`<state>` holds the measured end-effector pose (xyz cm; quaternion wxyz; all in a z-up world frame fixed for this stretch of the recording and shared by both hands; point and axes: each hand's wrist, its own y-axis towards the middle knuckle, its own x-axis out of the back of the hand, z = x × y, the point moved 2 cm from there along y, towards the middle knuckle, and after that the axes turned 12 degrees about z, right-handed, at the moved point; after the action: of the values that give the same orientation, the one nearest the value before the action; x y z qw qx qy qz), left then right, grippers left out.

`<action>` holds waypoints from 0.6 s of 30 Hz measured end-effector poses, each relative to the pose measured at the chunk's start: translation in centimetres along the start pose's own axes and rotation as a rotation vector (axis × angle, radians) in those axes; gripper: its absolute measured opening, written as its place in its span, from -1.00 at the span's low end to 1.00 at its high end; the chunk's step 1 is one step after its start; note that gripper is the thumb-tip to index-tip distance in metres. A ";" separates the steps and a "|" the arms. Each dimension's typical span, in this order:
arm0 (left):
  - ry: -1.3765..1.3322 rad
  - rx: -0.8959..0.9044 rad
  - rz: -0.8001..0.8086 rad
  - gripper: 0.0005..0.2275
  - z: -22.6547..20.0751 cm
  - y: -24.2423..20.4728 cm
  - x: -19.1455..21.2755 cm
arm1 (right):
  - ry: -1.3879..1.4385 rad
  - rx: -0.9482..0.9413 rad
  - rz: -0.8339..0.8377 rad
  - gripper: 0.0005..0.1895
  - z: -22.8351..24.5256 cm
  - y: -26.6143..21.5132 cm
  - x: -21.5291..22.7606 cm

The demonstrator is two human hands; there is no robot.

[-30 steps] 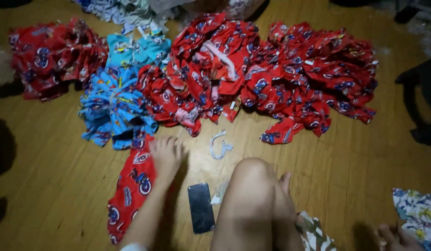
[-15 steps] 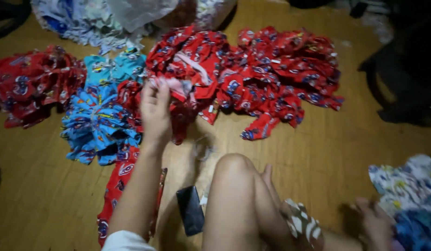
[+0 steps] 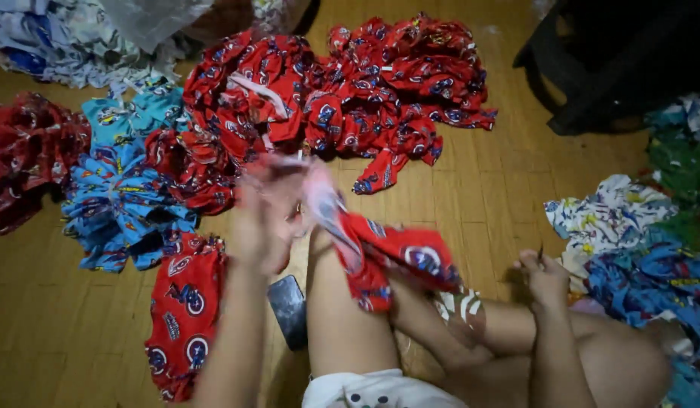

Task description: Folding and trimming small patterned fabric garments in a factory setting

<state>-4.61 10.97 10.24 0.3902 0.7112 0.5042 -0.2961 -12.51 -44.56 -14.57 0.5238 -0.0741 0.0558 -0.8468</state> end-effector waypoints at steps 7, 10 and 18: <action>1.704 0.163 0.036 -0.61 10.3 -8.7 6.5 | -0.006 -0.078 0.235 -0.69 6.2 -6.2 -8.3; 1.875 0.102 0.040 -0.67 10.8 -8.5 5.1 | -0.255 -0.160 0.439 -0.62 7.5 -10.7 -15.9; 1.457 0.158 0.259 -0.83 12.0 -5.0 -0.9 | 0.024 -0.120 0.489 -0.80 10.9 -15.5 -18.8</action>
<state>-9.99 1.23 3.49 -0.0632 0.8070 0.5247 0.2634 -15.88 -21.01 -2.39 0.7071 -0.0791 0.1285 -0.6908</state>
